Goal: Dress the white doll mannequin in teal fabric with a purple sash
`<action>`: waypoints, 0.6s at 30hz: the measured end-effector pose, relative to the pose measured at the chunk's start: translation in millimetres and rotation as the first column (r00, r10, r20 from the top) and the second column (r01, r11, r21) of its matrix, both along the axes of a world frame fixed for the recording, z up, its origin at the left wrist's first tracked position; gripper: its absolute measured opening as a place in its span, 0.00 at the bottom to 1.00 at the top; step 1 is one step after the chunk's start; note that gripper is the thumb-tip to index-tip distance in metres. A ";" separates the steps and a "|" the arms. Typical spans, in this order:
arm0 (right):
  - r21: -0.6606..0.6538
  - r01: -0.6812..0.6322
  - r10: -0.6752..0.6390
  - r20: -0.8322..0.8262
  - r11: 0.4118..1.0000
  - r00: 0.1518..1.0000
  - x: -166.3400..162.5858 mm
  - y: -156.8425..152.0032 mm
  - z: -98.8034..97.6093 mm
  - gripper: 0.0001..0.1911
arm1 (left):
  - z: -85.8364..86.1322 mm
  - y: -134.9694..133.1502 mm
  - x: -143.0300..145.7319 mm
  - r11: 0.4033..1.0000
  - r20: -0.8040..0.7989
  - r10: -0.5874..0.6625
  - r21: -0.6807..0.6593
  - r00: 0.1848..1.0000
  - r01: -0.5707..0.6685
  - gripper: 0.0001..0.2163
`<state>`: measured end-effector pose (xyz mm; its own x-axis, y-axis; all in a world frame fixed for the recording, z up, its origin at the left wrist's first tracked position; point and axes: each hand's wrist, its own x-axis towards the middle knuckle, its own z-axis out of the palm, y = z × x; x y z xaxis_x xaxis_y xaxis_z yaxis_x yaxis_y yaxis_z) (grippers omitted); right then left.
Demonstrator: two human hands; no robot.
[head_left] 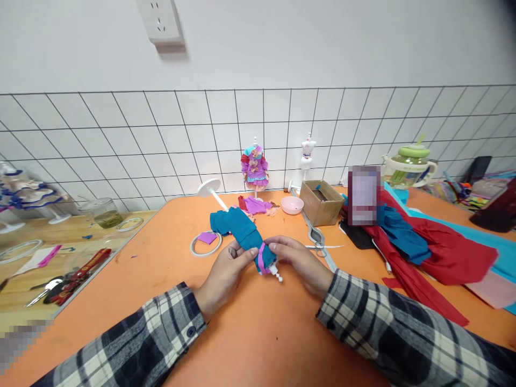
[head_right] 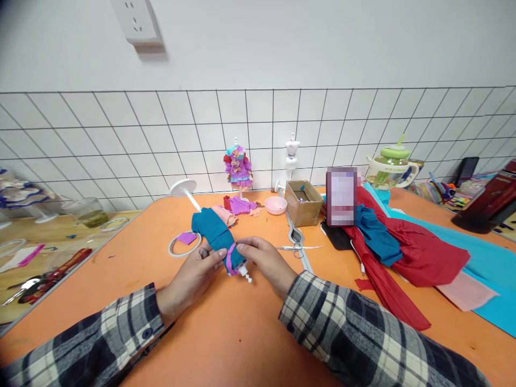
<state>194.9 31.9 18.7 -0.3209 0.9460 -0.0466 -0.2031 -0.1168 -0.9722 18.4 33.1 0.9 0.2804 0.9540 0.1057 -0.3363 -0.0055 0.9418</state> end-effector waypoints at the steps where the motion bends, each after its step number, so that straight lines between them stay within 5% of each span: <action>1: 0.027 -0.008 0.007 0.037 1.000 0.999 0.6 0.7 0.9 0.18 | -0.7 -0.1 -0.1 1.000 -0.009 -0.005 0.002 1.000 0.005 0.11; 7: 0.122 0.031 -0.058 0.224 0.992 0.973 -0.6 4.6 -6.2 0.17 | -2.1 -1.0 -0.4 1.000 -0.095 0.001 0.025 0.995 0.001 0.13; 18: -0.110 -0.123 0.138 0.137 0.986 0.981 8.5 11.5 -9.0 0.18 | -3.2 -3.1 -0.6 0.991 -0.125 -0.086 -0.110 0.988 0.072 0.16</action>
<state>203.3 43.4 9.7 -0.4242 0.8844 -0.1945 -0.0383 -0.2321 -0.9719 17.9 30.0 -2.3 0.3604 0.9321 -0.0360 -0.2074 0.1177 0.9712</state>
